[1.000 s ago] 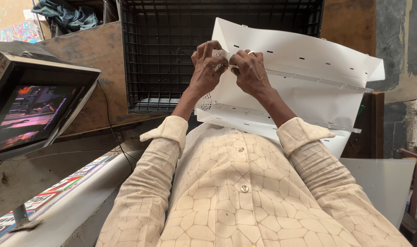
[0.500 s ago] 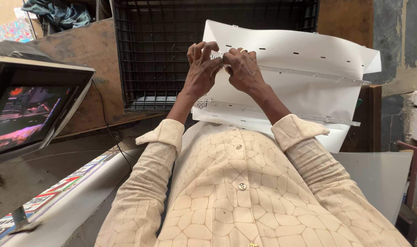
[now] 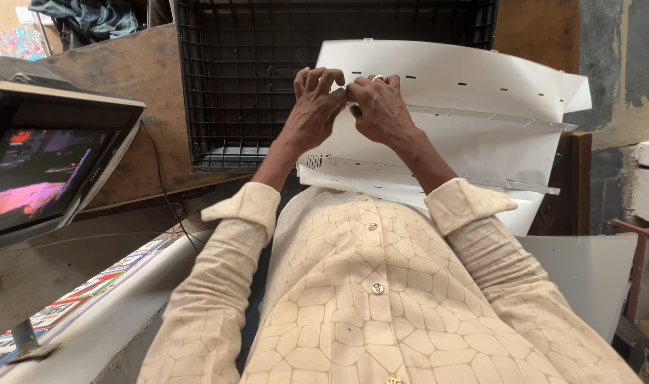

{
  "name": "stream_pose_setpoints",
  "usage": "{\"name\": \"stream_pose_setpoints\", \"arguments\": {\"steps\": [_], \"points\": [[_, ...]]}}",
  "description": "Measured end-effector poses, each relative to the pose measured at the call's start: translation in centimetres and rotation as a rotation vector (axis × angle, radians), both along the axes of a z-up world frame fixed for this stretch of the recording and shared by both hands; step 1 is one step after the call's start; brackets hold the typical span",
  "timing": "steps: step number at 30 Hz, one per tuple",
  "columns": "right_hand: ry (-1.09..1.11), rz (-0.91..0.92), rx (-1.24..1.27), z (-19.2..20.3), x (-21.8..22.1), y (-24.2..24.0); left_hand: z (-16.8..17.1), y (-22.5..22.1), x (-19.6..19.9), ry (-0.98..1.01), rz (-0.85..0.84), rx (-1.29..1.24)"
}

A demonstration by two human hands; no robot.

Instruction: The person manipulates a white internal panel from a television, removes several long LED light strips from it, and handles the electronic strips and a thin flat white panel.

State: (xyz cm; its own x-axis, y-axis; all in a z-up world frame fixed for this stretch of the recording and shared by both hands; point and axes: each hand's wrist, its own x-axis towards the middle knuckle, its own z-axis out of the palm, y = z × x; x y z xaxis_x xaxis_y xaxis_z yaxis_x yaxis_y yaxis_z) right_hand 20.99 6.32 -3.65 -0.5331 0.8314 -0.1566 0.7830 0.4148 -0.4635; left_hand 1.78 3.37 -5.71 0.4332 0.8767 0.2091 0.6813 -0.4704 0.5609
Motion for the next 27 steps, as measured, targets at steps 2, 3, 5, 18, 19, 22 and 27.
{"name": "stream_pose_setpoints", "arguments": {"steps": [2,3,5,18,19,22,27], "points": [[0.041,0.01,0.005,0.2,0.3,-0.2,0.1,0.3,-0.4,0.029,-0.065,0.037],[0.046,-0.001,-0.008,0.3,0.3,-0.2,0.1,0.3,-0.4,-0.002,-0.06,0.0],[0.058,-0.021,-0.043,0.6,0.4,-0.2,0.4,0.2,-0.4,-0.059,-0.046,-0.076],[0.167,0.056,0.012,1.0,1.1,-1.0,1.2,0.1,0.2,-0.106,-0.083,-0.095],[0.158,0.06,-0.001,1.0,1.0,-1.0,1.3,0.1,0.2,-0.111,-0.096,-0.084],[0.182,0.064,0.026,0.9,0.9,-1.1,1.4,0.1,0.1,-0.113,-0.142,-0.07],[0.17,0.034,-0.057,0.9,1.0,-1.1,1.5,0.1,0.1,-0.152,-0.208,-0.07]]}}
